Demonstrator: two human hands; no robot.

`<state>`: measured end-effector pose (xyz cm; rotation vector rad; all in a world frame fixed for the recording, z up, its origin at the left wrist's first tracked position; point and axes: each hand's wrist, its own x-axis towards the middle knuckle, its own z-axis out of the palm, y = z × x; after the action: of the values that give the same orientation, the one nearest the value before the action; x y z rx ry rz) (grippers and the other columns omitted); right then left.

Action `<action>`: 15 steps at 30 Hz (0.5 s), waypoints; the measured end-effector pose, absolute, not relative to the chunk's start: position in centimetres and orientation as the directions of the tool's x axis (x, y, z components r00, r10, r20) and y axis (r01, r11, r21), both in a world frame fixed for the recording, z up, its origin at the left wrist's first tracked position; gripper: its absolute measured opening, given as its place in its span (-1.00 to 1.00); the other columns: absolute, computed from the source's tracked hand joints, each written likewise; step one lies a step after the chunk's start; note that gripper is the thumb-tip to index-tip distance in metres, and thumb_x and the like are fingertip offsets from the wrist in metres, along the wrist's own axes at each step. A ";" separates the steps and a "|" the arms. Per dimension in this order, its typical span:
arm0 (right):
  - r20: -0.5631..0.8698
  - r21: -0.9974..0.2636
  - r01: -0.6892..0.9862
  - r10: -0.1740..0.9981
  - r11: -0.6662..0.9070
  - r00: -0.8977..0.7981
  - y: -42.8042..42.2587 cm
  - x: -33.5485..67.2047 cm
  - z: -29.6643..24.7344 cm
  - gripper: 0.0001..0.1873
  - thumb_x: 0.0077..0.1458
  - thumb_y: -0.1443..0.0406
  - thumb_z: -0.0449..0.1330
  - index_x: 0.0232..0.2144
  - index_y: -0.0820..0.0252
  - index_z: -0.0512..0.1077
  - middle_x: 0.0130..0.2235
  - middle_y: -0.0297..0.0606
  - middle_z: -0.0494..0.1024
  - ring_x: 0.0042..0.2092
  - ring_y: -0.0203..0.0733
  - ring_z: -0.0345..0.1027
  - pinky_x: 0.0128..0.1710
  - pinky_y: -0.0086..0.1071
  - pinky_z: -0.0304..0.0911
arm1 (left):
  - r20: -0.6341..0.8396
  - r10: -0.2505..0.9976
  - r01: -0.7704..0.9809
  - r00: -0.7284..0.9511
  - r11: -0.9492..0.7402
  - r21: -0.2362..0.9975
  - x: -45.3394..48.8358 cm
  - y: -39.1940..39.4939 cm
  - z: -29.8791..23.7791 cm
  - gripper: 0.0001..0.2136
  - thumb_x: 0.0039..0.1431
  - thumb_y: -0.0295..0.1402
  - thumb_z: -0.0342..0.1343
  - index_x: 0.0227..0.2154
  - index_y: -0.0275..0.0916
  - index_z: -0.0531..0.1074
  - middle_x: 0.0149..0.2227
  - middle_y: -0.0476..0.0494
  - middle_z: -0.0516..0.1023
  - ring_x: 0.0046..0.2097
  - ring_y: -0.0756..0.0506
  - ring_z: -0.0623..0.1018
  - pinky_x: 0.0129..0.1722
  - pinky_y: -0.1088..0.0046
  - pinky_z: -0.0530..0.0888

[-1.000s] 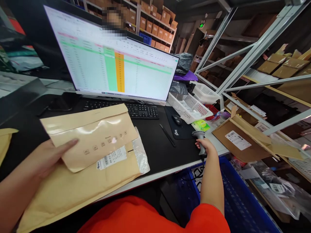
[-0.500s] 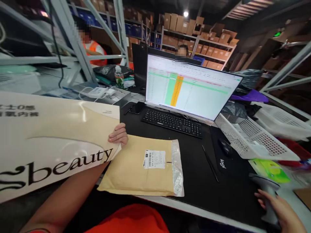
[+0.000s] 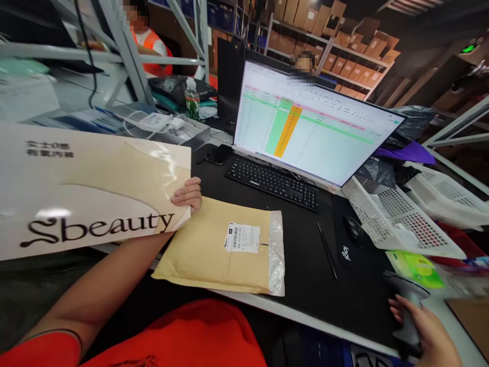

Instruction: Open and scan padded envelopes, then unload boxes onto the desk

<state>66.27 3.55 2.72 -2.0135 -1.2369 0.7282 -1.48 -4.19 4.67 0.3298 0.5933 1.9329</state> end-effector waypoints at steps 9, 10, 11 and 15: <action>-0.241 -0.668 0.468 0.764 -0.578 0.599 3.5 66.0 3.7 -0.79 -0.06 0.14 0.28 -0.53 0.06 0.35 -0.53 -0.06 0.53 -0.44 0.10 0.49 -0.40 -0.11 0.40 | -0.153 0.871 -0.805 -0.467 -0.347 0.482 -2.9 -1.7 2.4 -0.68 0.42 -0.46 -0.22 -0.40 -0.19 0.37 -0.67 0.16 0.25 -0.68 0.12 0.18 -0.65 0.69 0.20; -0.179 -0.604 0.547 0.768 -0.579 0.615 3.5 66.2 3.7 -0.78 -0.05 0.13 0.29 -0.52 0.07 0.37 -0.51 -0.03 0.53 -0.38 0.15 0.52 -0.34 -0.08 0.41 | -0.178 0.866 -0.804 -0.468 -0.333 0.493 -3.2 -1.4 2.0 -0.66 0.43 -0.46 -0.24 -0.41 -0.19 0.38 -0.68 0.15 0.25 -0.66 0.11 0.19 -0.63 0.69 0.21; -0.110 -0.522 0.626 0.774 -0.579 0.623 3.4 66.3 3.7 -0.77 -0.05 0.10 0.30 -0.51 0.09 0.40 -0.49 0.00 0.54 -0.30 0.22 0.54 -0.26 -0.03 0.42 | -0.205 0.859 -0.802 -0.468 -0.316 0.507 -3.5 -1.2 1.5 -0.64 0.43 -0.46 -0.26 -0.41 -0.20 0.39 -0.68 0.15 0.23 -0.65 0.10 0.19 -0.60 0.67 0.22; 0.126 -0.286 0.788 0.794 -0.544 0.594 2.7 66.1 3.7 -0.55 -0.09 0.01 0.32 -0.27 0.25 0.57 -0.26 0.23 0.58 0.01 0.54 0.46 -0.03 0.22 0.32 | -0.301 0.844 -0.792 -0.443 -0.212 0.573 -4.8 -0.8 0.3 -0.62 0.46 -0.38 -0.24 -0.45 -0.25 0.38 -0.68 0.15 0.16 -0.64 0.09 0.14 -0.56 0.58 0.25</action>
<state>66.07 2.74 3.72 -2.5131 -1.2880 0.0265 -4.82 -0.79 0.29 0.0912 0.8189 1.8587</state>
